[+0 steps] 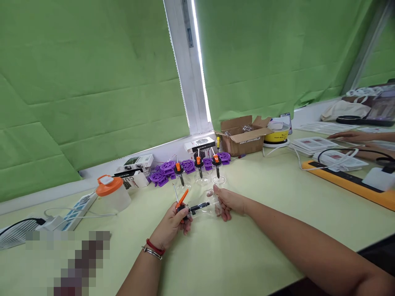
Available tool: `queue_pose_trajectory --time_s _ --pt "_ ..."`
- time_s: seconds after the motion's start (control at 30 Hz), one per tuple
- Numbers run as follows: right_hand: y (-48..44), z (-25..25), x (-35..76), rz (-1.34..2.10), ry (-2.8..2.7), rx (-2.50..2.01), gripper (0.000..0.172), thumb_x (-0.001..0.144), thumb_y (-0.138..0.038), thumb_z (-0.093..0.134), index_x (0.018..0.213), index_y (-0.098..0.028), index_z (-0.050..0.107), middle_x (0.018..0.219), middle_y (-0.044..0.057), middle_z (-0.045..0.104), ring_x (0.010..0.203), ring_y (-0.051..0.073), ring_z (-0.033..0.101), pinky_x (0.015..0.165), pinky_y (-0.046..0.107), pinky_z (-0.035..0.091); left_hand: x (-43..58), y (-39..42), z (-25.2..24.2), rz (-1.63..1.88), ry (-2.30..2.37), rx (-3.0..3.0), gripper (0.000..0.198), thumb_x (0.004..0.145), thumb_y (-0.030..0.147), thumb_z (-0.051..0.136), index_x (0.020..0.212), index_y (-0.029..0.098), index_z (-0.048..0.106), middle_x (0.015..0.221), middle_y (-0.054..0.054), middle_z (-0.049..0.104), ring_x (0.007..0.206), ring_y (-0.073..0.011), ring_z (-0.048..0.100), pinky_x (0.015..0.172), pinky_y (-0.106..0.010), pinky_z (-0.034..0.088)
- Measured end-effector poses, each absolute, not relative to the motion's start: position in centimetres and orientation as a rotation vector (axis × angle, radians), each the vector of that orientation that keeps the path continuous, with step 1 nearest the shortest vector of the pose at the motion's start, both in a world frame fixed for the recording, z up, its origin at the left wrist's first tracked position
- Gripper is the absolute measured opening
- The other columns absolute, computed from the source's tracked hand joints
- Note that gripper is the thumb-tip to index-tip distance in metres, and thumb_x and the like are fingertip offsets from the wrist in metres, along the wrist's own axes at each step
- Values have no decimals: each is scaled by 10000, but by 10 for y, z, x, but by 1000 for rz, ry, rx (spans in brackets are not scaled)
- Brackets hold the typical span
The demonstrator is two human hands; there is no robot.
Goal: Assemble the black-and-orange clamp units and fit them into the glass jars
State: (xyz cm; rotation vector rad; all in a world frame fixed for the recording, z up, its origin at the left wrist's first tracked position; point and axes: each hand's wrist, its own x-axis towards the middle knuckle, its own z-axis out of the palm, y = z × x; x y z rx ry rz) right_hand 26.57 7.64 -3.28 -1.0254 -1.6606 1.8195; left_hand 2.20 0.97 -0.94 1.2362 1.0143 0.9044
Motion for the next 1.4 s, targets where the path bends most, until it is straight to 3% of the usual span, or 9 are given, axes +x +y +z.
queue_pose_trajectory --time_s 0.1,0.2,0.27,0.6,0.73,0.9,1.23,1.33,1.4 --pt "73 -24 269 1719 -1707 -926 729 819 -698 372 1361 -214 314 922 80 615 613 130 617 448 223 486 21 11 -10 926 1051 1172 371 783 501 577 942 189 454 705 13 599 493 -82 507 449 -214 349" --pt "71 -20 274 1622 -1778 -804 855 707 -477 711 1411 -324 251 1293 107 422 821 120 592 667 277 534 19 12 -9 955 1054 1151 386 773 501 591 948 183 460 703 13 594 496 -75 502 454 -208 336" --pt "71 -21 276 1592 -1796 -756 908 646 -357 784 1397 -352 275 1356 98 331 857 108 573 754 300 517 19 13 -9 970 1036 1164 386 769 500 599 943 184 462 716 12 595 504 -73 505 466 -209 339" --pt "76 -22 276 1710 -1738 -790 719 696 -423 734 1289 -251 367 1022 40 525 633 105 629 519 227 499 16 12 -12 920 979 1255 336 803 463 583 920 187 432 754 3 595 569 -96 547 509 -235 383" --pt "75 -23 273 1748 -1762 -836 531 768 -563 599 1086 -160 463 679 -15 583 465 104 589 372 179 419 17 12 -11 913 975 1281 335 795 452 597 933 184 450 781 -1 588 597 -104 560 528 -245 400" --pt "75 -23 270 1750 -1755 -918 538 769 -680 486 909 -161 472 470 -43 552 338 108 530 294 165 371 17 13 -14 905 957 1312 295 814 428 579 903 185 438 781 1 575 607 -109 564 531 -252 405" --pt "79 -29 268 1827 -1791 -1110 724 791 -774 221 649 -136 533 421 35 545 298 115 491 276 203 365 17 13 -17 875 940 1328 287 815 415 578 915 181 446 777 5 570 593 -107 557 523 -254 404" --pt "79 -28 269 1737 -1772 -1076 741 805 -754 248 809 -101 598 535 51 583 393 120 537 316 205 388 15 14 -17 909 960 1316 281 819 419 568 904 181 443 773 4 579 591 -104 553 522 -250 401" --pt "78 -26 271 1663 -1723 -959 673 814 -696 384 1110 -118 560 800 89 634 572 132 601 423 223 467 14 16 -18 936 988 1292 290 822 428 560 914 182 438 757 6 583 584 -103 551 515 -246 395"
